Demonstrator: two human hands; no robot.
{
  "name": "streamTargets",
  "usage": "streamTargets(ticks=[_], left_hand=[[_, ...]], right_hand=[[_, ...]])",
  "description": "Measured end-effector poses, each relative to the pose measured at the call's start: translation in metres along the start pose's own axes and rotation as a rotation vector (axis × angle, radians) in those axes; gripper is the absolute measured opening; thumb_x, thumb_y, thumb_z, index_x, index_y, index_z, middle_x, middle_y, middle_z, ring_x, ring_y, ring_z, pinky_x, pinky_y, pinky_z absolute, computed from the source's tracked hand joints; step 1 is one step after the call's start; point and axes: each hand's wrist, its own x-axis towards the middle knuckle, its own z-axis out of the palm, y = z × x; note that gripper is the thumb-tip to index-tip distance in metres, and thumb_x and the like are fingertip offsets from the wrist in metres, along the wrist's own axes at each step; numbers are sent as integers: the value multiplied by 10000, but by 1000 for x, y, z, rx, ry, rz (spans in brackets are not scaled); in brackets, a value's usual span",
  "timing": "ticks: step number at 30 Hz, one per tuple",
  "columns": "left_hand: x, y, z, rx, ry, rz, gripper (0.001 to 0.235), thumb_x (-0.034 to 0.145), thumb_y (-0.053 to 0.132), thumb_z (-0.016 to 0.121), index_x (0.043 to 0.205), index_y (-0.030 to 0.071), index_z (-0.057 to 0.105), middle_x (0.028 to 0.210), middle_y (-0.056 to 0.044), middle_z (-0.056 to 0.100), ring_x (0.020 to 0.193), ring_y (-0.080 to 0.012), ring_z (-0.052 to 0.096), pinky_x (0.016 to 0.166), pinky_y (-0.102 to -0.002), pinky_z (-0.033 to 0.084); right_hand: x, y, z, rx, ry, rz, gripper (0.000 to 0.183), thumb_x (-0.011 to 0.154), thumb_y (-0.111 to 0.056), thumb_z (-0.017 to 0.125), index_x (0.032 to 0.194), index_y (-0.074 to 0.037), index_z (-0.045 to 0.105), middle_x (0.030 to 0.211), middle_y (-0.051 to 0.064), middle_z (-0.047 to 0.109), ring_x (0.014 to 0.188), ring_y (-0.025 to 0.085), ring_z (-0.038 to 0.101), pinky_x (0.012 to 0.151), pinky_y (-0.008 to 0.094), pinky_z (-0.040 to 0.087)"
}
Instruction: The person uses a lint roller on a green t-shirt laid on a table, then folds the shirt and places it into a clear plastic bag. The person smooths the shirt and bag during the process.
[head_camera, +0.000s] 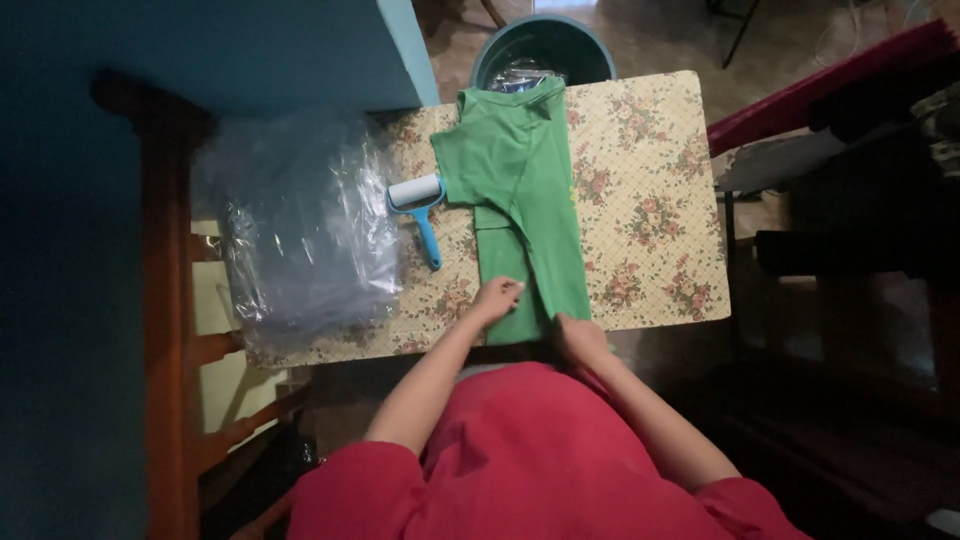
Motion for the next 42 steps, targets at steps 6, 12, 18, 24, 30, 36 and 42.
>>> streamTargets(ticks=[6,12,18,24,30,36,42], left_hand=[[-16,2,28,-32,8,-79,512,850,355,834,1222,36,687,1035,-203,743,838,-286,764,675,-384,657],[-32,-17,14,513,111,-27,279,894,430,626,960,190,750,960,-64,771,1023,-345,725,873,-493,594],[-93,50,-26,811,231,-11,404,940,369,660,1240,113,569,1140,-156,677,1067,-389,707,902,-555,593],[-78,29,-26,817,208,-28,261,958,299,649,1109,87,644,1051,-138,706,1040,-387,727,846,-560,605],[-68,10,-19,865,89,-4,200,970,187,605,1048,30,703,1007,-193,738,1059,-416,729,874,-549,599],[-110,65,-43,761,154,-103,325,990,284,542,1103,23,699,1053,-235,727,1107,-422,713,913,-562,587],[-105,131,-110,98,573,-117,646,1025,116,589,1540,-70,245,1574,-375,174,1476,-534,277,1214,-639,269]], right_hand=[[18,-23,62,-283,157,-340,268,899,-238,598,1148,-141,622,779,102,720,722,309,781,604,392,615],[-5,-62,-13,490,-526,-161,455,948,-261,574,1305,19,599,1188,349,687,1168,551,620,981,642,493],[14,-11,8,214,49,64,496,937,-382,640,1379,-179,542,1159,149,662,1052,348,722,869,485,608],[56,0,-38,139,277,222,621,899,-318,744,1342,-2,446,1379,252,503,874,386,746,744,485,643],[70,17,-15,152,14,112,412,973,-71,494,1379,-27,447,1262,302,597,993,490,734,837,566,609],[52,31,8,59,-65,87,382,1013,-186,420,1385,-121,476,1208,198,651,1059,471,722,958,584,536],[30,-3,-86,150,-66,73,299,994,-184,509,1280,-103,536,1173,230,636,1018,464,732,861,541,598]])
